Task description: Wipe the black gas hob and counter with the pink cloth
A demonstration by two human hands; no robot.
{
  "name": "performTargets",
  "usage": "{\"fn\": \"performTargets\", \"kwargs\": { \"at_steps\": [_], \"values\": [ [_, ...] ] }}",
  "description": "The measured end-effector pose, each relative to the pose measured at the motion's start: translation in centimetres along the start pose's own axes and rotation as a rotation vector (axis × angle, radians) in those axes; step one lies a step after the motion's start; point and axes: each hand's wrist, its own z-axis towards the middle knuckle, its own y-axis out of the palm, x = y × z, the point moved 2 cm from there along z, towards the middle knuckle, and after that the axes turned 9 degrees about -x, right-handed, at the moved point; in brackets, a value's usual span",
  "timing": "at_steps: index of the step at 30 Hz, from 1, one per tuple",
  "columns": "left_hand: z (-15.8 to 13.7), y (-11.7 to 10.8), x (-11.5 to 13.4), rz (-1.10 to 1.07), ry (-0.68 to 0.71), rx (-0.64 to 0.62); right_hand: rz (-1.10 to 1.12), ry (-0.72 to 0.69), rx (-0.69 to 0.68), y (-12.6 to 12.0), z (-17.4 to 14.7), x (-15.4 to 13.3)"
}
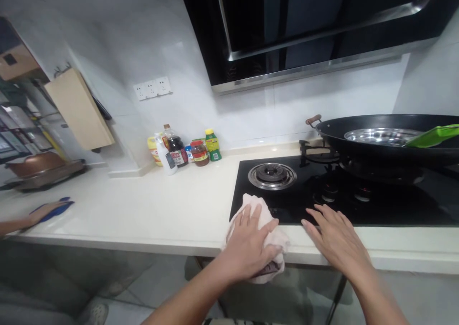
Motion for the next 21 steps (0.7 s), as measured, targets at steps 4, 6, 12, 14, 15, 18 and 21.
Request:
{"fn": "performTargets", "kwargs": {
  "at_steps": [4,6,12,14,15,18,21],
  "values": [
    [2.6,-1.2,-1.4,-0.059,-0.077,-0.122,-0.006,0.007,-0.022,-0.1,0.1,-0.1],
    [4.0,-1.6,-2.5,-0.029,-0.110,-0.125,-0.002,0.005,-0.019,0.0,0.1,-0.1],
    [9.0,-2.9,-5.9,0.025,-0.234,-0.124,0.018,0.007,-0.008,0.4,0.2,0.2],
    [10.1,-3.3,-6.6,0.029,-0.287,-0.106,0.021,0.013,-0.011,0.5,0.2,0.2],
    [10.4,-3.4,-6.8,0.032,-0.301,-0.099,0.021,0.016,-0.012,0.6,0.2,0.2],
    [9.7,-3.3,-6.5,0.043,-0.282,-0.088,0.016,0.015,-0.002,0.7,0.2,0.3],
    [6.6,-2.5,-5.7,0.051,-0.210,-0.091,0.010,0.001,0.011,0.8,0.3,0.3]
  ]
}}
